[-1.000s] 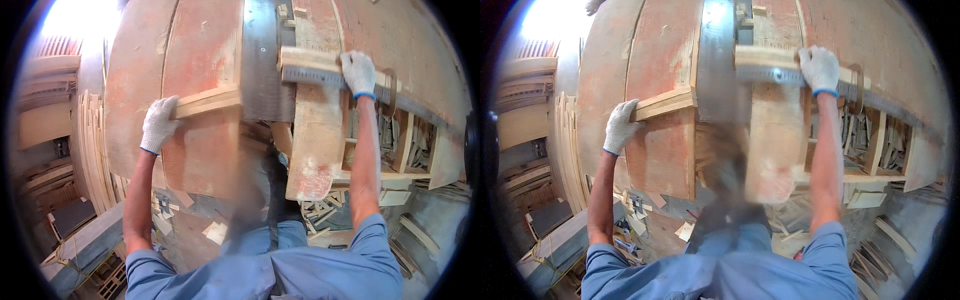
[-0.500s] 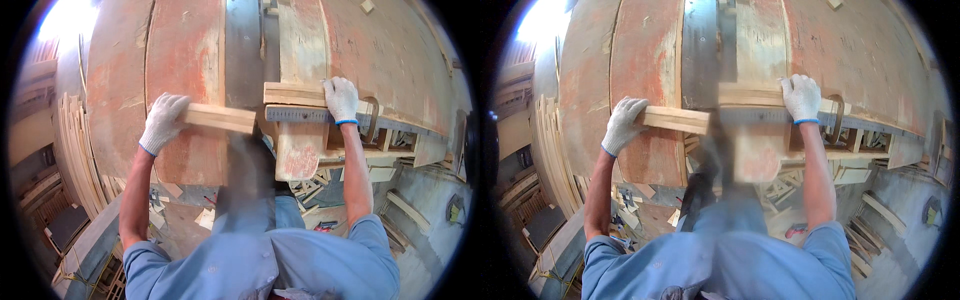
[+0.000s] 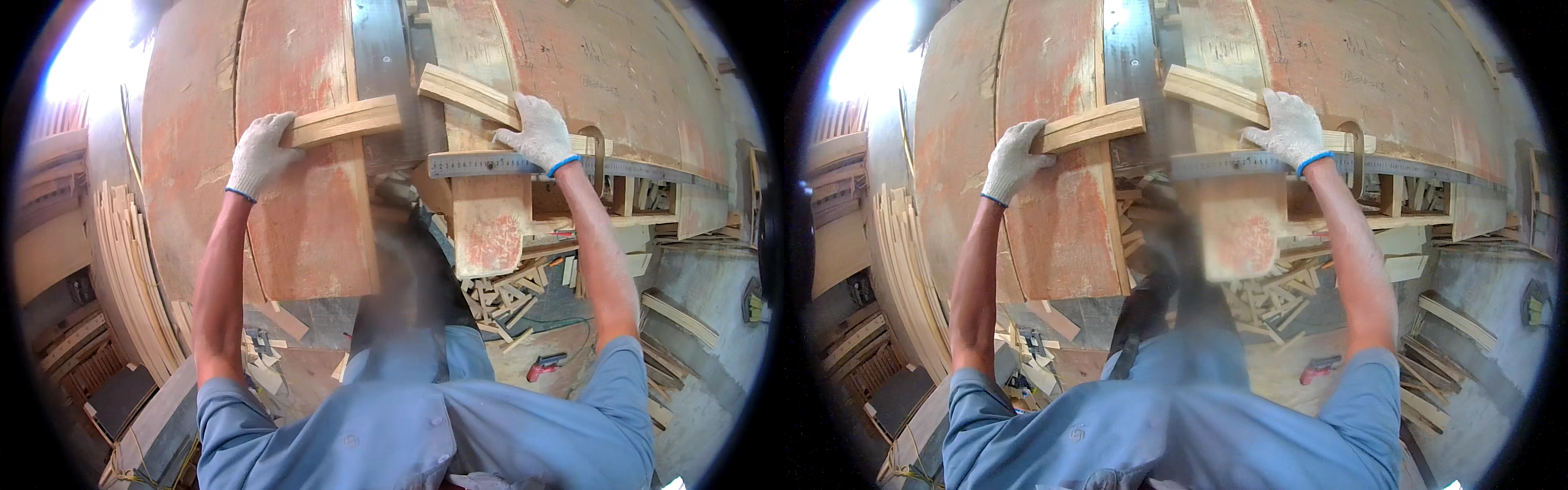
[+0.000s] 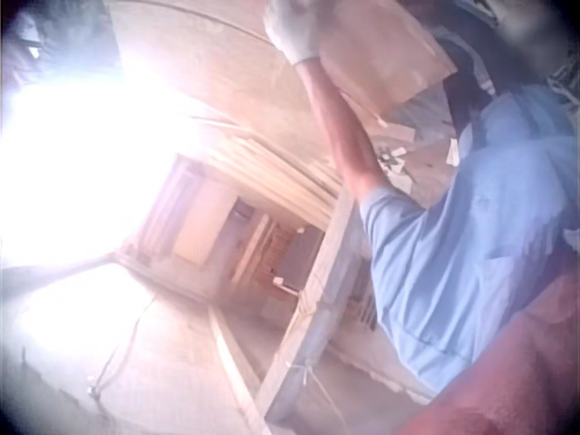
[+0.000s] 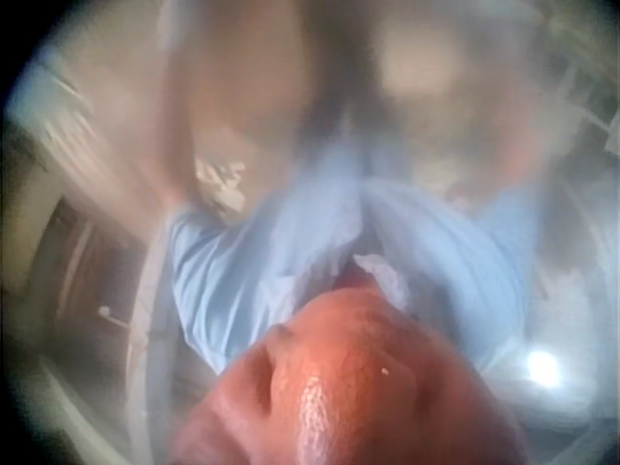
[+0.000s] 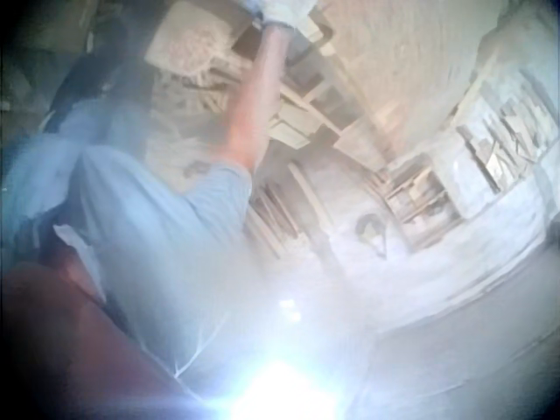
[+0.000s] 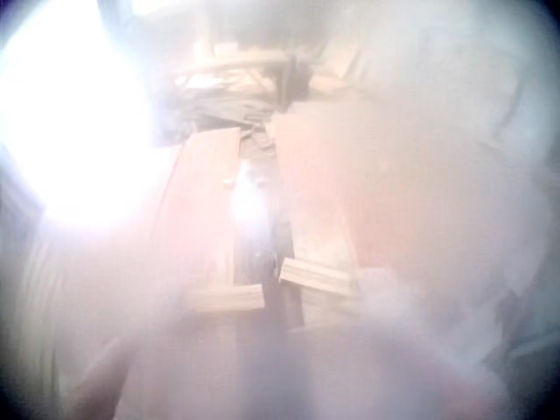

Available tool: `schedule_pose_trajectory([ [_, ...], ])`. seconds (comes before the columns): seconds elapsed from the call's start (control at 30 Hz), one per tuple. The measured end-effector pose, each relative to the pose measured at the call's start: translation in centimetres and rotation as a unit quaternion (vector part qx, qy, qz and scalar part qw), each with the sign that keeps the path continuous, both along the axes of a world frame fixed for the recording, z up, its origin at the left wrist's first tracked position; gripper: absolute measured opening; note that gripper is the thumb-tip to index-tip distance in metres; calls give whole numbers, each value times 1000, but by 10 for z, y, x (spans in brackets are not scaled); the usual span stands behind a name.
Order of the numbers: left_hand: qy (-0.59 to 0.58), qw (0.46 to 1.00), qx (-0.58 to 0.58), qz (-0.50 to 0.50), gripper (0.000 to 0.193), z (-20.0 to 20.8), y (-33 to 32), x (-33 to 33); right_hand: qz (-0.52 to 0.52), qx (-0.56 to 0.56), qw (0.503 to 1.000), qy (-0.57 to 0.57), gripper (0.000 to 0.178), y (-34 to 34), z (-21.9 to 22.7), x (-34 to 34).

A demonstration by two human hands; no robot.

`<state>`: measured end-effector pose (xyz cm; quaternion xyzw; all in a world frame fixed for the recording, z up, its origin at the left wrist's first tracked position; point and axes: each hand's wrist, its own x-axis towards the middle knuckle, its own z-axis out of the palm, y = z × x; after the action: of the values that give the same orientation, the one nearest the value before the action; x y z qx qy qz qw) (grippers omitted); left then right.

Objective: The person selects and sorts thin wooden strips, then uses a table saw to cut them into shorter pieces. They stack the cut pieces and later use a hammer to split a small block of wood.

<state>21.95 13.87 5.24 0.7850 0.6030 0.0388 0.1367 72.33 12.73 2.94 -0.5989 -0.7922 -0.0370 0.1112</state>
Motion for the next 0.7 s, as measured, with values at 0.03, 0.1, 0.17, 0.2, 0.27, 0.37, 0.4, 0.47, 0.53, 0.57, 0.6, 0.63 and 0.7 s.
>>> schedule_pose_trajectory([
  [0.03,1,1000,8,3,70,-2,-5,0,-6,-46,999,-29,52,4,4,-2],
  [0.1,24,999,22,-7,68,-2,-7,4,-12,-134,988,-83,52,16,25,-8],
  [0.17,66,997,34,-18,64,9,-10,11,-37,-131,987,-88,51,20,45,-13],
  [0.2,72,996,49,-25,65,7,-10,15,-49,-130,986,-92,51,17,55,-11],
  [0.27,91,992,76,-32,66,0,-13,11,-30,-99,994,-31,52,-9,78,-2],
  [0.37,108,985,135,-20,70,-13,-26,9,-88,-205,974,44,57,-77,113,2],
  [0.4,101,987,121,-11,73,-17,-27,9,-134,-231,959,93,62,-114,118,10],
  [0.47,73,984,161,-5,74,-24,-32,12,-162,-236,944,164,65,-197,99,48],
  [0.53,48,989,138,-12,74,-11,-35,21,-224,-353,903,95,63,-267,93,76],
  [0.57,34,992,124,-14,74,-8,-39,21,-239,-327,911,82,62,-316,71,99],
  [0.6,25,986,164,-25,73,-9,-39,23,-259,-297,916,72,61,-347,50,121],
  [0.63,19,978,206,-36,71,-11,-37,23,-288,-331,893,98,60,-344,50,110],
  [0.7,10,969,242,-47,70,-17,-36,27,-350,-397,836,146,59,-338,63,70],
])
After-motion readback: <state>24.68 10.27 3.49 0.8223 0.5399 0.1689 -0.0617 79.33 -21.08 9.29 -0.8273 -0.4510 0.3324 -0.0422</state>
